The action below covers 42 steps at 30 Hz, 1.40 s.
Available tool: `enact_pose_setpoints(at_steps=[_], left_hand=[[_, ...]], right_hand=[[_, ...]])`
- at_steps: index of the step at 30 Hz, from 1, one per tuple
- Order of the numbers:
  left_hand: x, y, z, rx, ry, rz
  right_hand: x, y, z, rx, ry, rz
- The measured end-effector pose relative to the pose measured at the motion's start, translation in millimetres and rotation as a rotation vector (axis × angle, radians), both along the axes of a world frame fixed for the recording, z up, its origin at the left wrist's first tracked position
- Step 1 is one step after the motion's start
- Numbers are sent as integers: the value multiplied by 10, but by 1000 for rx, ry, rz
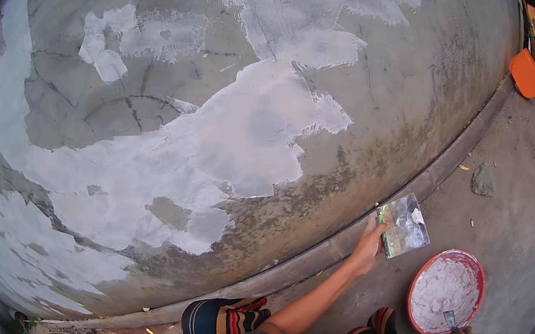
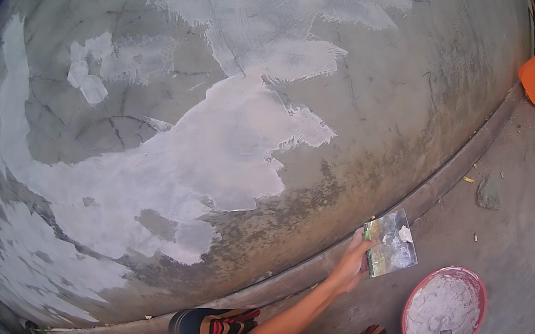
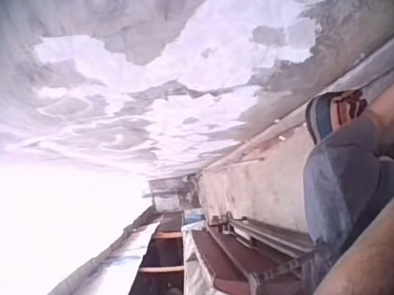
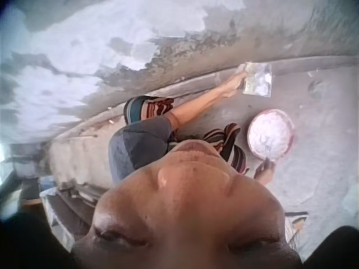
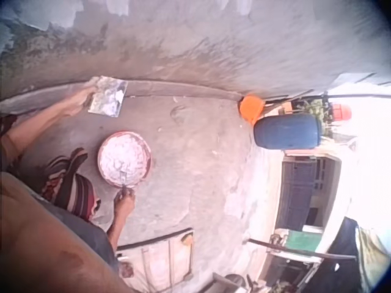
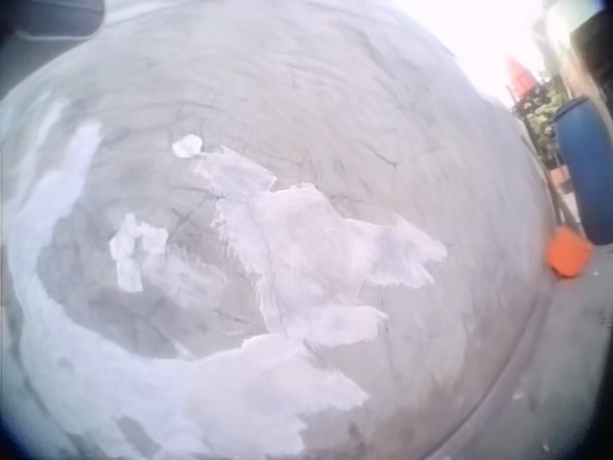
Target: The person applies white plaster to a concrete wall using a trowel and a smaller putty knife. They scoop plaster from a red bucket, spread it onto the wall, and smooth the surface repeatedly.
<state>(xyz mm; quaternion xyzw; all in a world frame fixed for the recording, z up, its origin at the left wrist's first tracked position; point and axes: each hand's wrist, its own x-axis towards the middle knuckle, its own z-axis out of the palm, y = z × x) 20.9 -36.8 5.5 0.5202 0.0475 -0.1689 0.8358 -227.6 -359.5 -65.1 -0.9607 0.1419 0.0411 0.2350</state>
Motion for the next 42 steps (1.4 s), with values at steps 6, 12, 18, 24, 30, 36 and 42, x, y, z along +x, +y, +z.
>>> enact_pose_setpoints(at_steps=[6,12,18,24,30,36,42], left_hand=[[-57,-45,182,-81,-60,-81],[-57,-19,501,-159,-99,-140],[18,-63,572,-311,-47,-214],[-108,-260,955,-378,-58,-135],[-275,-338,1014,-423,-64,32],[-487,-98,1288,-396,-24,115],[-497,315,1333,-78,-151,-29]], right_hand=[[103,118,15,-61,-92,101],[208,256,91,-107,100,30],[559,609,407,400,-331,10],[1362,1483,870,1140,-606,174],[1798,2055,1309,1618,-487,219],[1937,2295,1505,1797,-532,77],[1966,2392,1645,1823,-477,61]])
